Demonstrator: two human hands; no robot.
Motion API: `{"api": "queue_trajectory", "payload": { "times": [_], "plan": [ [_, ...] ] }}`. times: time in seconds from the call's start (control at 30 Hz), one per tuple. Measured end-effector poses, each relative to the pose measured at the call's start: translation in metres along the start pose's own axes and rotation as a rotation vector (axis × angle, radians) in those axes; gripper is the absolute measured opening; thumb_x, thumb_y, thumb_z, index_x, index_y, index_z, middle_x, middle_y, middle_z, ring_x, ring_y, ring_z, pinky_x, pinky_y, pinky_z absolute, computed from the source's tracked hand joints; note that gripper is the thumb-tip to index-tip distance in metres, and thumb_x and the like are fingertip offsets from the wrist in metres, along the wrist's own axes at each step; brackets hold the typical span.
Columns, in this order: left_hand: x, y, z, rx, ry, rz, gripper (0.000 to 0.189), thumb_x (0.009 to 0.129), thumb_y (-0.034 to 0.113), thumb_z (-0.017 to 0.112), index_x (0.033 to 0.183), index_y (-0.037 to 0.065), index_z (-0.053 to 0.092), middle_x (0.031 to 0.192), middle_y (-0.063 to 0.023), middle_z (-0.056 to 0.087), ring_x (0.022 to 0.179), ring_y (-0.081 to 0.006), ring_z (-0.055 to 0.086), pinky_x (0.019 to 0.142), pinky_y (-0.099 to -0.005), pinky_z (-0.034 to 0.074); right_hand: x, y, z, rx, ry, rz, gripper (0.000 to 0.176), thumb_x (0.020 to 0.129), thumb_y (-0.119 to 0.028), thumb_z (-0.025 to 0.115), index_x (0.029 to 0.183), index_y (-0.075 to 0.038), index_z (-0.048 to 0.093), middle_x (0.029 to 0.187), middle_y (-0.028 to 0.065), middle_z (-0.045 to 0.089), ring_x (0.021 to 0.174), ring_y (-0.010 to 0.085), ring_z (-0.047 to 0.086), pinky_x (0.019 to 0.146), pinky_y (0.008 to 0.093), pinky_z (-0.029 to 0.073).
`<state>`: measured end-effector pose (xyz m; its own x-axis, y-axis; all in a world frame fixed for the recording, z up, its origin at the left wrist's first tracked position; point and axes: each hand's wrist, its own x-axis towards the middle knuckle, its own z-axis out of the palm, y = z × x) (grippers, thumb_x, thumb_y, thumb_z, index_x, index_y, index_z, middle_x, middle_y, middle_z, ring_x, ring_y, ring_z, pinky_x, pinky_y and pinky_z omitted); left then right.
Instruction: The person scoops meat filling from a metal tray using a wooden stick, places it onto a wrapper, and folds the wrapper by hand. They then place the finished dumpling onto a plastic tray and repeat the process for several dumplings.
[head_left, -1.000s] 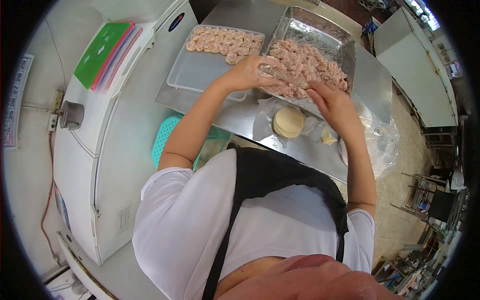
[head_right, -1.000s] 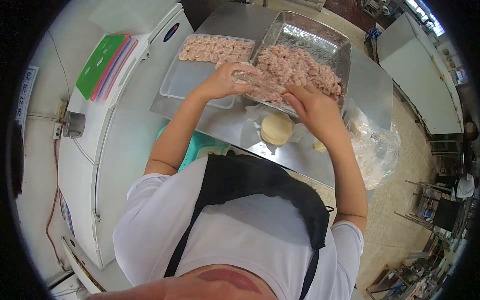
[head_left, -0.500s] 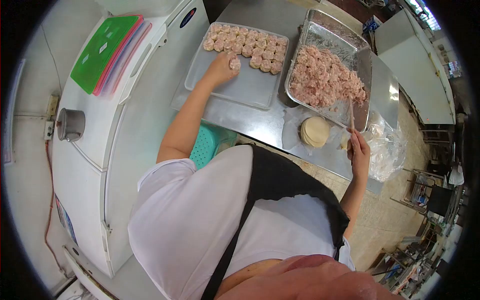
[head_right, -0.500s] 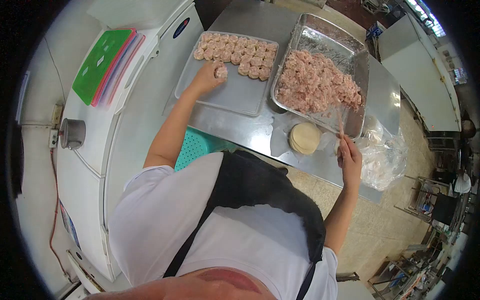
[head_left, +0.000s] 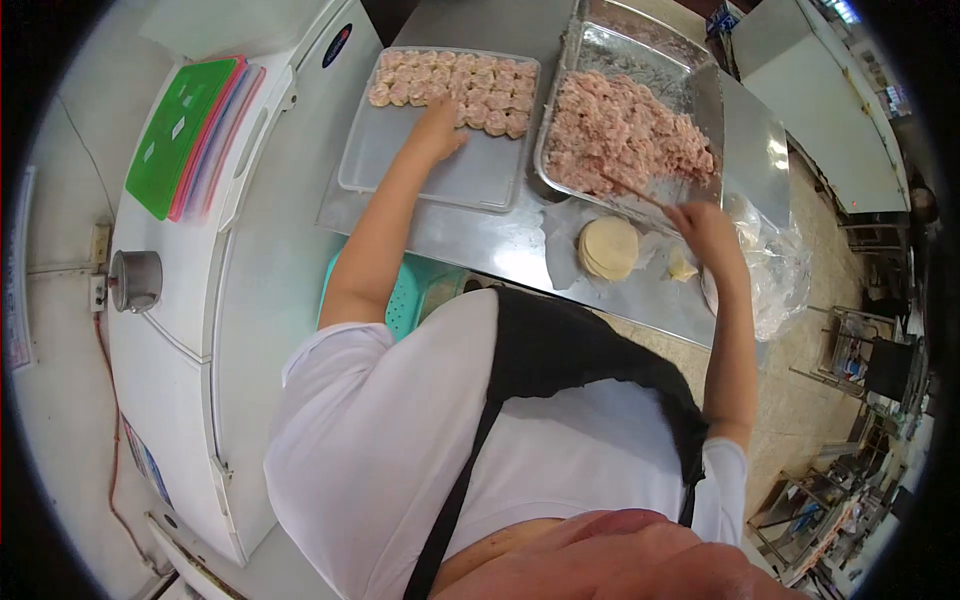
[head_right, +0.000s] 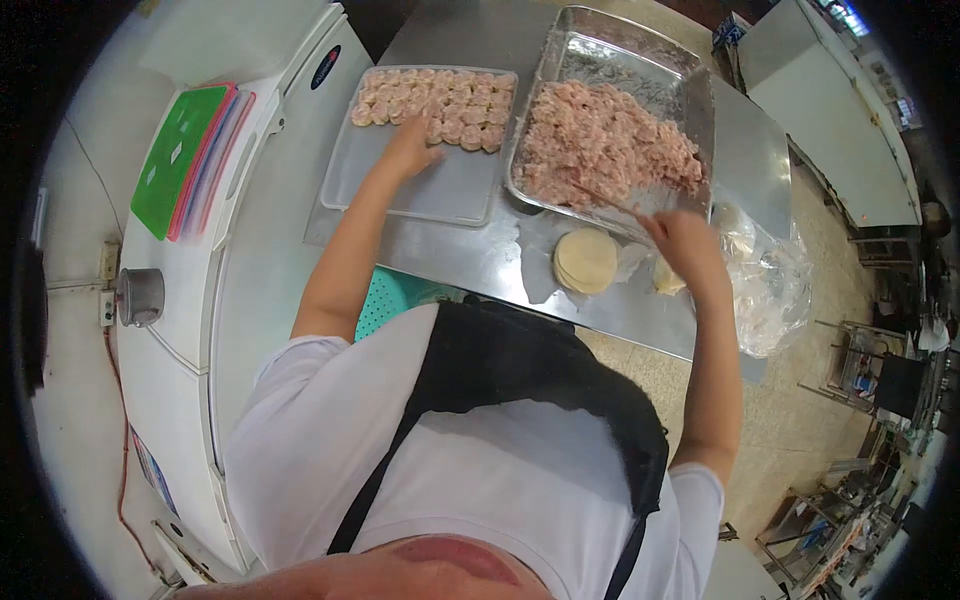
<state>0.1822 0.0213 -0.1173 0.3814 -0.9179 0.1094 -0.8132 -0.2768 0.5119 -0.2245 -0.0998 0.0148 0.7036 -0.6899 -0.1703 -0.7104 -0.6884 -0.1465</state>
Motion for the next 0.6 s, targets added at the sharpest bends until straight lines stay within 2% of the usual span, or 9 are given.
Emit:
{"api": "queue_trajectory", "payload": {
  "times": [0.07, 0.1, 0.17, 0.27, 0.33, 0.4, 0.47, 0.53, 0.6],
  "plan": [
    [-0.025, 0.027, -0.006, 0.166, 0.131, 0.082, 0.067, 0.075, 0.018, 0.071, 0.134, 0.005, 0.042, 0.126, -0.0214, 0.053, 0.118, -0.0366, 0.049, 0.098, -0.0412, 0.041, 0.034, 0.011, 0.010, -0.114, 0.136, -0.122, 0.034, 0.088, -0.030, 0.054, 0.072, -0.002, 0.066, 0.074, 0.0190, 0.064, 0.073, 0.0351, 0.063, 0.066, 0.0467, 0.048],
    [-0.038, 0.049, -0.013, 0.172, 0.128, 0.081, 0.067, 0.075, 0.018, 0.071, 0.134, 0.005, 0.042, 0.126, -0.0214, 0.053, 0.118, -0.0366, 0.049, 0.098, -0.0412, 0.041, 0.040, 0.006, 0.018, -0.107, 0.135, -0.123, 0.034, 0.088, -0.030, 0.054, 0.072, -0.002, 0.066, 0.074, 0.0190, 0.064, 0.073, 0.0351, 0.063, 0.066, 0.0467, 0.048],
    [-0.065, 0.104, -0.024, -0.099, 0.115, 0.177, 0.054, 0.078, 0.019, 0.068, 0.127, 0.007, 0.049, 0.124, -0.0173, 0.054, 0.114, -0.0347, 0.052, 0.097, -0.0400, 0.041, 0.048, -0.013, 0.035, -0.180, 0.101, -0.282, 0.023, 0.081, -0.022, 0.057, 0.071, -0.004, 0.067, 0.074, 0.0169, 0.065, 0.073, 0.0333, 0.065, 0.066, 0.0457, 0.050],
    [-0.097, 0.164, 0.003, -0.299, 0.020, 0.324, 0.039, 0.080, 0.019, 0.067, 0.117, 0.009, 0.057, 0.114, -0.0141, 0.056, 0.105, -0.0320, 0.055, 0.093, -0.0395, 0.043, 0.035, -0.017, 0.041, -0.277, 0.161, -0.411, 0.016, 0.075, -0.017, 0.058, 0.071, -0.005, 0.068, 0.073, 0.0156, 0.066, 0.072, 0.0316, 0.066, 0.065, 0.0434, 0.052],
    [-0.111, 0.189, 0.034, -0.322, 0.023, 0.365, 0.035, 0.080, 0.018, 0.067, 0.113, 0.009, 0.060, 0.110, -0.0134, 0.057, 0.103, -0.0313, 0.055, 0.091, -0.0399, 0.044, 0.042, 0.000, 0.017, -0.271, 0.113, -0.440, 0.015, 0.076, -0.014, 0.057, 0.071, -0.005, 0.068, 0.072, 0.0152, 0.066, 0.070, 0.0307, 0.067, 0.062, 0.0415, 0.053],
    [-0.117, 0.209, 0.060, -0.446, -0.137, 0.454, 0.035, 0.078, 0.020, 0.069, 0.110, 0.009, 0.061, 0.108, -0.0131, 0.057, 0.100, -0.0324, 0.055, 0.089, -0.0398, 0.044, 0.063, 0.019, 0.011, -0.307, 0.062, -0.406, 0.016, 0.076, -0.014, 0.056, 0.072, -0.004, 0.068, 0.072, 0.0159, 0.066, 0.068, 0.0306, 0.067, 0.060, 0.0405, 0.054],
    [-0.119, 0.222, 0.083, -0.403, -0.100, 0.479, 0.034, 0.078, 0.020, 0.069, 0.109, 0.009, 0.061, 0.107, -0.0125, 0.057, 0.099, -0.0326, 0.055, 0.088, -0.0392, 0.044, 0.061, 0.012, 0.021, -0.335, 0.062, -0.488, 0.017, 0.077, -0.017, 0.057, 0.073, -0.005, 0.068, 0.074, 0.0160, 0.066, 0.069, 0.0300, 0.067, 0.060, 0.0402, 0.054],
    [-0.119, 0.227, 0.093, -0.358, -0.062, 0.510, 0.033, 0.078, 0.020, 0.070, 0.107, 0.009, 0.062, 0.107, -0.0118, 0.057, 0.097, -0.0327, 0.055, 0.088, -0.0386, 0.044, 0.054, 0.005, 0.055, -0.181, 0.151, -0.594, 0.019, 0.077, -0.020, 0.058, 0.075, -0.004, 0.068, 0.075, 0.0173, 0.066, 0.070, 0.0310, 0.067, 0.060, 0.0414, 0.053],
    [-0.120, 0.231, 0.096, -0.256, -0.040, 0.500, 0.027, 0.077, 0.019, 0.069, 0.102, 0.008, 0.065, 0.105, -0.0112, 0.057, 0.094, -0.0322, 0.054, 0.088, -0.0377, 0.043, 0.050, 0.016, 0.060, -0.042, 0.141, -0.547, 0.025, 0.082, -0.024, 0.057, 0.076, -0.003, 0.067, 0.075, 0.0181, 0.065, 0.070, 0.0338, 0.066, 0.061, 0.0448, 0.052]
  ]
}}
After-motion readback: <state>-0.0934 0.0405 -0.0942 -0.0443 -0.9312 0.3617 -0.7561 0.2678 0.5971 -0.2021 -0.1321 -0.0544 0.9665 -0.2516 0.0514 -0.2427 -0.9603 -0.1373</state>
